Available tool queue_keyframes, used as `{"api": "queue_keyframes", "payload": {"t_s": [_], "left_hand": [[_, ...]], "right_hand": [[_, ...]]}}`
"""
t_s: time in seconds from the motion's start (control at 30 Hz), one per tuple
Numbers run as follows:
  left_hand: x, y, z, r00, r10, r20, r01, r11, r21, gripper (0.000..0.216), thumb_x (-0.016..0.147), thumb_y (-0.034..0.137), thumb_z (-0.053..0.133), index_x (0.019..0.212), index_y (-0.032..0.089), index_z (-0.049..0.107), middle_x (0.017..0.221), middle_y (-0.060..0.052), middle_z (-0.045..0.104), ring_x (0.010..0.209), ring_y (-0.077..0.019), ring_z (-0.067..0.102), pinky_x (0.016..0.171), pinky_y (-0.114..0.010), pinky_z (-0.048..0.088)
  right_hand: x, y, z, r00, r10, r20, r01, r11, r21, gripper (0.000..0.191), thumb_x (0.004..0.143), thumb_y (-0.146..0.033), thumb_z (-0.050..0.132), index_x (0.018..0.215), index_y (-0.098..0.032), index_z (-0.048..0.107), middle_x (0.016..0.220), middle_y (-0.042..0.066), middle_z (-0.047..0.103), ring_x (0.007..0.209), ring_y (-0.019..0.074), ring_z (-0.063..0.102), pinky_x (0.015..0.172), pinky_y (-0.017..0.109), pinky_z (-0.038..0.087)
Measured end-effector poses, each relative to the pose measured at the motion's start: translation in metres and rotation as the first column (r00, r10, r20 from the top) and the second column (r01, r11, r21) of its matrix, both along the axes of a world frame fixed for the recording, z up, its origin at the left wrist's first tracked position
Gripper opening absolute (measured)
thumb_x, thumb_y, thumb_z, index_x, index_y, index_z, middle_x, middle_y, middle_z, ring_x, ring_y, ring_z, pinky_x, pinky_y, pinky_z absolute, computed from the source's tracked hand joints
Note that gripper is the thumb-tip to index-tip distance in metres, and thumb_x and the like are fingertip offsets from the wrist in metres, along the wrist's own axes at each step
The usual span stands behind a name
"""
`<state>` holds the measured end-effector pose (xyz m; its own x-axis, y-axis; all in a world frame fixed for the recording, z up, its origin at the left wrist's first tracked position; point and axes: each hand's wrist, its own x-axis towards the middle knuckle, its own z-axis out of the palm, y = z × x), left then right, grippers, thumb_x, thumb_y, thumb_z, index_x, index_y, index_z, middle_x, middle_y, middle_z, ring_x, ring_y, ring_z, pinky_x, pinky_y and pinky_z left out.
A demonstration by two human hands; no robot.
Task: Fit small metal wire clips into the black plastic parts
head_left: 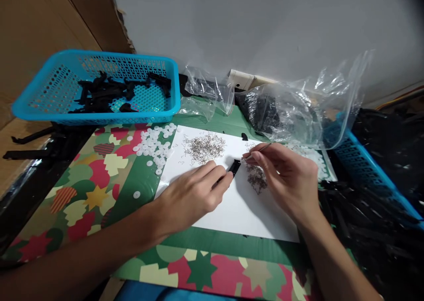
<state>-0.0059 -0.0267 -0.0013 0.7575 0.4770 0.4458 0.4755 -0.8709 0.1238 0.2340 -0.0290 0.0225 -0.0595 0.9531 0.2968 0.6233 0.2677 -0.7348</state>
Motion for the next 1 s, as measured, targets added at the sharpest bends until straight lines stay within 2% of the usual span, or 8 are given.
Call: {"api": "queue_keyframes", "payload": {"t_s": [0.2,0.37,0.57,0.73,1.0], "left_hand": [[0.000,0.000,-0.004,1.000,-0.004,0.010,0.004,1.000,0.001,0.028,0.099,0.001,0.055,0.124,0.004,0.069,0.098,-0.010,0.070,0.090,-0.0237,0.068,0.079,-0.038,0.060],[0.000,0.001,-0.005,0.999,-0.015,0.030,0.017,0.997,-0.070,0.028,0.101,0.002,0.052,0.123,0.005,0.069,0.102,-0.012,0.072,0.096,-0.0237,0.070,0.082,-0.038,0.064],[0.002,0.002,-0.003,0.995,-0.010,0.103,0.022,0.993,-0.119,0.026,0.104,0.004,0.050,0.121,0.007,0.070,0.102,-0.012,0.074,0.098,-0.0220,0.073,0.082,-0.036,0.067],[0.002,0.001,-0.003,0.996,-0.024,0.089,0.032,0.995,-0.093,0.026,0.102,0.002,0.052,0.121,0.004,0.070,0.102,-0.013,0.074,0.096,-0.0238,0.074,0.080,-0.038,0.067],[0.001,0.004,-0.002,0.993,-0.049,0.105,0.062,0.991,-0.120,0.029,0.105,0.006,0.050,0.129,0.006,0.065,0.107,-0.014,0.074,0.101,-0.0233,0.073,0.083,-0.038,0.067]], "right_hand": [[0.000,0.000,-0.002,0.987,0.012,0.158,-0.030,0.993,0.111,0.007,0.101,-0.022,0.070,0.098,-0.024,0.076,0.090,0.000,0.081,0.069,0.0139,0.074,0.064,0.027,0.057],[-0.001,0.000,-0.007,0.985,0.051,0.165,-0.084,0.976,0.200,0.011,0.099,-0.018,0.071,0.098,-0.025,0.079,0.096,0.002,0.084,0.085,0.0213,0.081,0.074,0.033,0.063],[-0.003,0.000,-0.007,0.989,0.042,0.139,-0.072,0.974,0.216,0.012,0.100,-0.020,0.070,0.098,-0.026,0.081,0.097,0.002,0.085,0.088,0.0233,0.082,0.078,0.036,0.066],[-0.004,0.001,-0.003,0.987,0.050,0.155,-0.077,0.981,0.177,0.016,0.102,-0.022,0.067,0.092,-0.023,0.079,0.087,0.004,0.083,0.078,0.0212,0.080,0.071,0.034,0.063],[-0.004,0.000,-0.013,0.990,0.049,0.130,-0.078,0.971,0.225,0.017,0.101,-0.022,0.068,0.087,-0.021,0.078,0.082,0.004,0.081,0.073,0.0196,0.077,0.070,0.033,0.062]]}}
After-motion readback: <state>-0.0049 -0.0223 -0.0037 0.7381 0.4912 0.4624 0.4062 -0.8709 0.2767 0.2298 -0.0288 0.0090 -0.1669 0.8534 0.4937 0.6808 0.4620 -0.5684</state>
